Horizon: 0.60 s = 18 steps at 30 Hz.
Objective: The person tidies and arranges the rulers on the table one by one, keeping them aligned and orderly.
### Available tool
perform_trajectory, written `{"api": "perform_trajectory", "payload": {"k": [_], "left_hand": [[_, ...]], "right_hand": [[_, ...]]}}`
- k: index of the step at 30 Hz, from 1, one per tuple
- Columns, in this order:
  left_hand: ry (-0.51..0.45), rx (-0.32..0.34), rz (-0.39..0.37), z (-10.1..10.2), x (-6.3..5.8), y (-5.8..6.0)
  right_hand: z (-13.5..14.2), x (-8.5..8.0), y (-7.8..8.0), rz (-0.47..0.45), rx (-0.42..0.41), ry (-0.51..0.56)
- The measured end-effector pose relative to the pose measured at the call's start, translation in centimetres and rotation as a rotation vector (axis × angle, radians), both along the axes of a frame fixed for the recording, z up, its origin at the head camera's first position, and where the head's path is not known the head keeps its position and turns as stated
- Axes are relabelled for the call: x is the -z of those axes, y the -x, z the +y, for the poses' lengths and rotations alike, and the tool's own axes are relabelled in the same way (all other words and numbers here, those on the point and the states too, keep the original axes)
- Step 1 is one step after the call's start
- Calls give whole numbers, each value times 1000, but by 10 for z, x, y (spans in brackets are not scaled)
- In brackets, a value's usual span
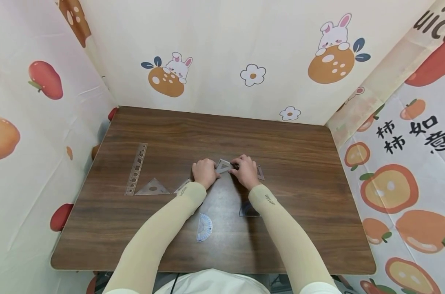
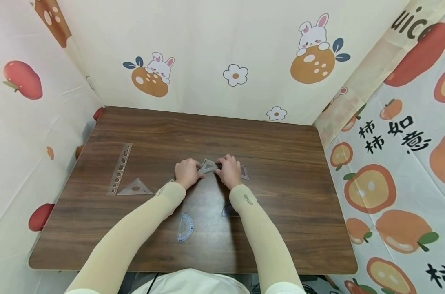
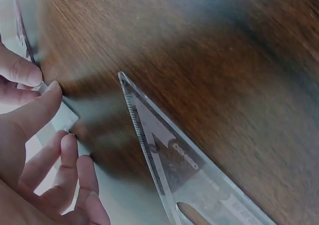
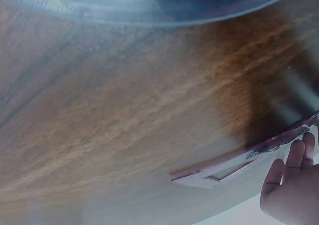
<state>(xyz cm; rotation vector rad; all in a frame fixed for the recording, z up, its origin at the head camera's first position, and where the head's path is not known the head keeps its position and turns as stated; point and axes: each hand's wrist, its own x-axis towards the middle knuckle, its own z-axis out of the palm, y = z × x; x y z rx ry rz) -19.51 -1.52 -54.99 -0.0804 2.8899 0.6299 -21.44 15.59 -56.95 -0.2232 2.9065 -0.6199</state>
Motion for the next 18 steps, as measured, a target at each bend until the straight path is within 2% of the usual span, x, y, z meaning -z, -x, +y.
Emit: {"api": "perform_trajectory", "payload": {"k": [8, 18], "left_hand": [[-44, -85, -33, 2, 3, 1], [-67, -94, -66, -1, 0, 1]], "right_hand": [[1, 7, -1, 45, -31, 28], [0, 9, -3, 94, -69, 32]]}}
